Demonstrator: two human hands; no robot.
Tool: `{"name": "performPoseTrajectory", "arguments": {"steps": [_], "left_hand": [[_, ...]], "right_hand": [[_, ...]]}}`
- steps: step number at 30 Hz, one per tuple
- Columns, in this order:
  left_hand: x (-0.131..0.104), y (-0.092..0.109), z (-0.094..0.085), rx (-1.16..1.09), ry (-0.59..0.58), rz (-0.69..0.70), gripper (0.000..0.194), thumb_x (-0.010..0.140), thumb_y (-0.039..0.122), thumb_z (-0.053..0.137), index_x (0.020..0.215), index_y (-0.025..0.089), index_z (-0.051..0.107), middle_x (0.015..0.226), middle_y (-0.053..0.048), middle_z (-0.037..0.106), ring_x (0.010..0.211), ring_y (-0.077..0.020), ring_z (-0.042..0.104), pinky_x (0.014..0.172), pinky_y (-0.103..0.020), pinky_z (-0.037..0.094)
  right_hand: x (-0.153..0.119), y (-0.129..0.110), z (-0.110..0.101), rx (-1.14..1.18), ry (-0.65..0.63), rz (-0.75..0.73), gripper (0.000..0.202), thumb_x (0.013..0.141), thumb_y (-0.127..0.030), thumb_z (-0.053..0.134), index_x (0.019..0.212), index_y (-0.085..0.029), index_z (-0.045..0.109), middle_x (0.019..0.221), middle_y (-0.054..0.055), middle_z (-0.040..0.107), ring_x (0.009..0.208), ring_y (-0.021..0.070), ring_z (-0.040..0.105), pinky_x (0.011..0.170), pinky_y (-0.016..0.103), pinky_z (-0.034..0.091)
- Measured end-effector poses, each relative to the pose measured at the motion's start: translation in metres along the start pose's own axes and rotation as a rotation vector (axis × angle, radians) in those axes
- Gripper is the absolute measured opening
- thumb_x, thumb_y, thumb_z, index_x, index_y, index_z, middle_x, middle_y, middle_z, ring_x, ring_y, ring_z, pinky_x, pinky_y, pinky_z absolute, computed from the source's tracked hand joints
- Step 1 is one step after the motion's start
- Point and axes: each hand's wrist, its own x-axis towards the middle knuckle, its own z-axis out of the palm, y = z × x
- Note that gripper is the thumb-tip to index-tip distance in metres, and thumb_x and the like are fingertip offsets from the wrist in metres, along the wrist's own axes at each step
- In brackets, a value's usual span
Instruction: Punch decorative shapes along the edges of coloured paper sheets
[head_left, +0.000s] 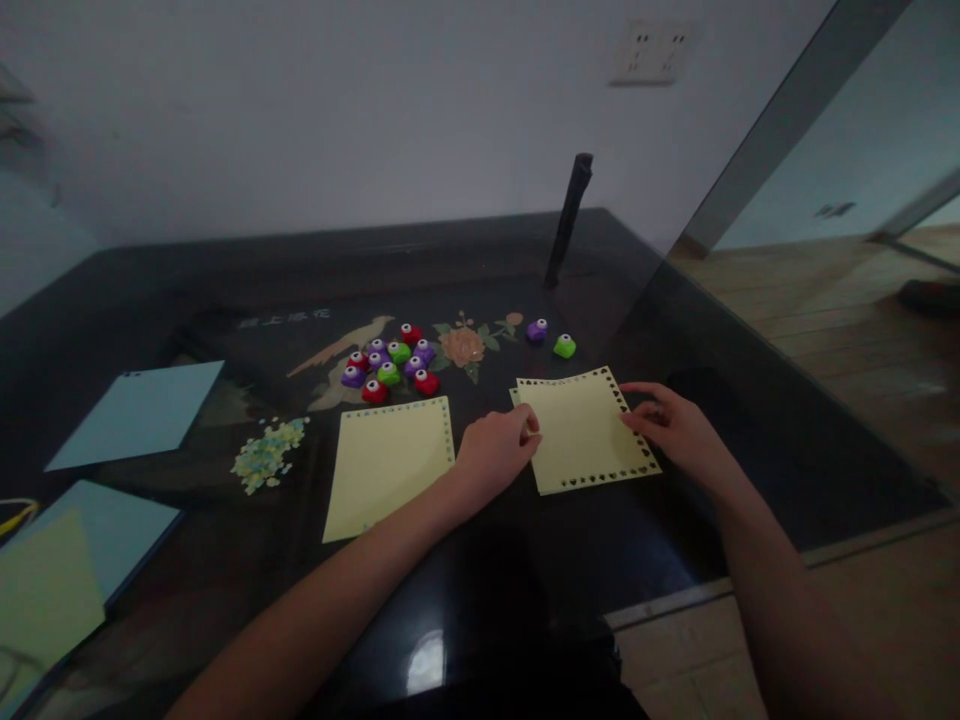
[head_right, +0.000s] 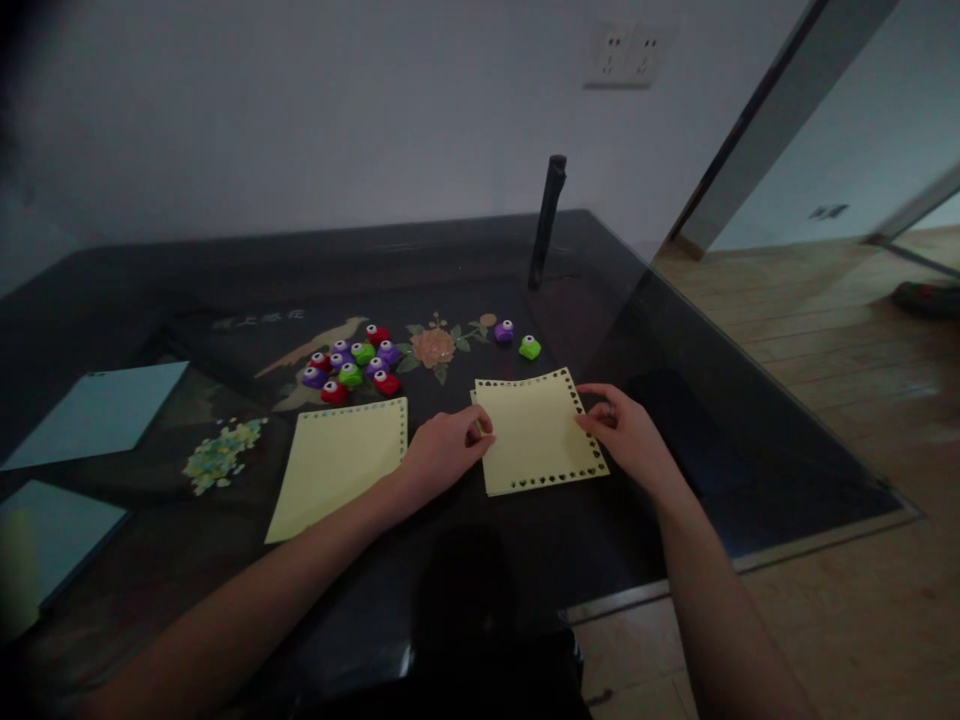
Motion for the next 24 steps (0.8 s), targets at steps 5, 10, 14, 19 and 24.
{"name": "performPoseTrajectory", "arguments": {"steps": [5,10,14,19,24], "left_hand": [[-0.0021,0.001,0.0018,0.049,-0.02,0.013,0.014,0.082,0.025,0.054,0.092,0.021,0.062,0.08,-0.004,0.071,0.076,-0.022,0.065,0.069,-0.032,0.047],[-0.002,0.0007,0.0038,0.077,-0.015,0.028,0.016,0.082,0.026,0.053,0.095,0.022,0.061,0.077,-0.004,0.068,0.074,-0.0218,0.063,0.069,-0.032,0.047],[-0.0025,0.0006,0.0056,0.133,-0.018,0.05,0.017,0.083,0.026,0.051,0.097,0.022,0.06,0.079,-0.005,0.068,0.074,-0.023,0.063,0.067,-0.033,0.046],[-0.004,0.0008,0.0056,0.15,-0.022,0.061,0.018,0.083,0.026,0.051,0.098,0.022,0.06,0.076,-0.004,0.067,0.074,-0.023,0.063,0.068,-0.033,0.046],[-0.0052,0.0019,0.0033,0.149,-0.036,0.063,0.018,0.084,0.025,0.05,0.099,0.022,0.06,0.076,-0.004,0.067,0.073,-0.0223,0.063,0.069,-0.032,0.045]], "right_hand": [[-0.0005,0.0028,0.0031,-0.026,0.0,-0.015,0.04,0.069,-0.034,0.065,0.105,-0.02,0.059,0.061,-0.001,0.06,0.054,0.0166,0.056,0.05,0.028,0.044],[0.0005,0.0071,0.005,-0.086,0.017,-0.038,0.04,0.069,-0.034,0.064,0.107,-0.02,0.059,0.063,0.0,0.06,0.056,0.0174,0.056,0.051,0.03,0.044],[0.0017,0.0083,0.0062,-0.147,0.036,-0.038,0.038,0.07,-0.031,0.062,0.107,-0.02,0.06,0.064,0.001,0.06,0.056,0.018,0.056,0.052,0.031,0.044],[0.0021,0.008,0.0066,-0.159,0.034,-0.042,0.038,0.071,-0.027,0.061,0.108,-0.019,0.06,0.065,0.001,0.06,0.057,0.0177,0.056,0.052,0.031,0.044],[0.0026,0.009,0.0064,-0.183,0.028,-0.054,0.037,0.072,-0.026,0.059,0.108,-0.019,0.06,0.065,0.001,0.059,0.056,0.0174,0.055,0.052,0.031,0.043]]}}
